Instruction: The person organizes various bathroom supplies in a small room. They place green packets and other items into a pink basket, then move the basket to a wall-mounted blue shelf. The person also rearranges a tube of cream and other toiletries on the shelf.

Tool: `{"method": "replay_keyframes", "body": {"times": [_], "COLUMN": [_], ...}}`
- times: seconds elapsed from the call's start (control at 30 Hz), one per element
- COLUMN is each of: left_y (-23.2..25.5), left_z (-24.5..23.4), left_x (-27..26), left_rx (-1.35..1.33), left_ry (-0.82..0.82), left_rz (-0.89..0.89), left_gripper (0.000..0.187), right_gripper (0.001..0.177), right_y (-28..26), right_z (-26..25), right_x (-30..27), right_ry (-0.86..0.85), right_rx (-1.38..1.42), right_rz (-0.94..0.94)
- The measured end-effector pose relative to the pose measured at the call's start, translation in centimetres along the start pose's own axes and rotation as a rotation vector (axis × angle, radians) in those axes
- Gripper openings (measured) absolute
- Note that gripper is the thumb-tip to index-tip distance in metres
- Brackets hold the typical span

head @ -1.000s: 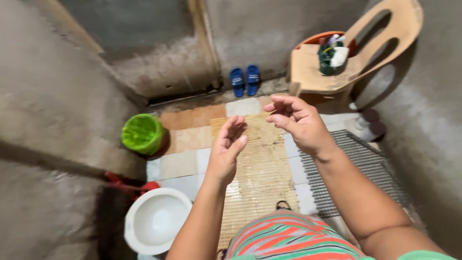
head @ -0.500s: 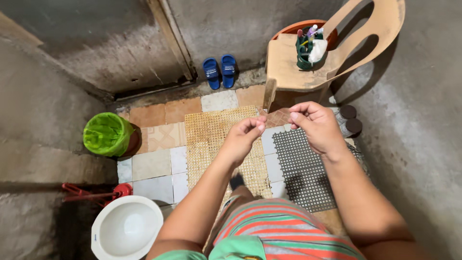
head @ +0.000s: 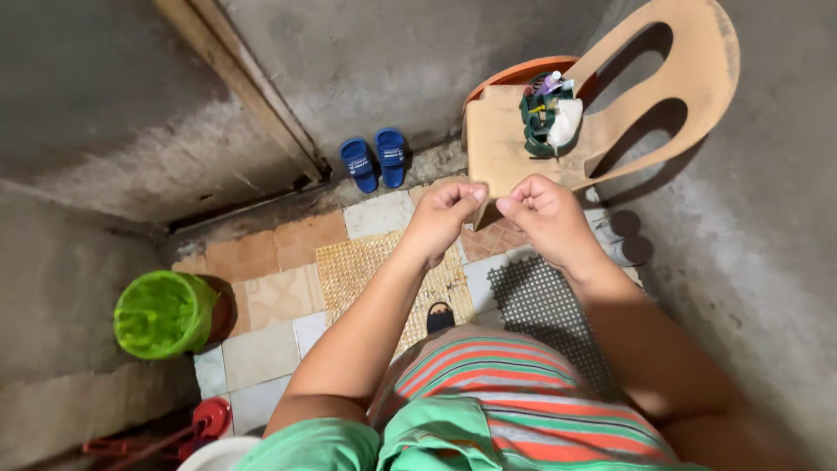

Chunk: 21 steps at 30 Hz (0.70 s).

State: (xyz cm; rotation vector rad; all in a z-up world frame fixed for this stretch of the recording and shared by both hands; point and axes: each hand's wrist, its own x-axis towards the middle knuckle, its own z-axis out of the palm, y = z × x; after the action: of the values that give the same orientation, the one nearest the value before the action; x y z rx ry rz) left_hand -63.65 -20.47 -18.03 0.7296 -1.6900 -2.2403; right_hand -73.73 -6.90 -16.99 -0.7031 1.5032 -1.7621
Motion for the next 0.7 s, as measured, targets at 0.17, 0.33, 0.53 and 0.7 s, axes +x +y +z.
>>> {"method": "replay_keyframes", "body": {"times": [0.17, 0.33, 0.53, 0.7], "left_y": [0.0, -1.4, -1.6, 0.3], "left_z": [-0.5, 0.5, 2.0, 4.4], "left_x": [5.8, 10.8, 16.3, 21.3], "left_rx": [0.089, -0.038, -0.028, -0.024], "left_ry": [0.026, 0.004, 0.137, 0.282], "left_rz": [-0.081, -0.173, -0.058, -0.007], "left_gripper": [0.011, 0.014, 0.016, 0.018], "right_gripper": [0.012, 0.010, 0.007, 0.004], "right_y": [0.6, 2.1, 2.8, 1.0], "right_z": [-0.8, -3.9, -8.5, -12.7], "right_x": [4.6, 9.0, 15.1, 21.1], "right_ry": [0.037, 0.001, -0.049, -0.198], "right_rx": [-0.028, 0.075, 0.038, -0.010], "right_rz": [0.101, 0.094, 0.131, 0.096]}}
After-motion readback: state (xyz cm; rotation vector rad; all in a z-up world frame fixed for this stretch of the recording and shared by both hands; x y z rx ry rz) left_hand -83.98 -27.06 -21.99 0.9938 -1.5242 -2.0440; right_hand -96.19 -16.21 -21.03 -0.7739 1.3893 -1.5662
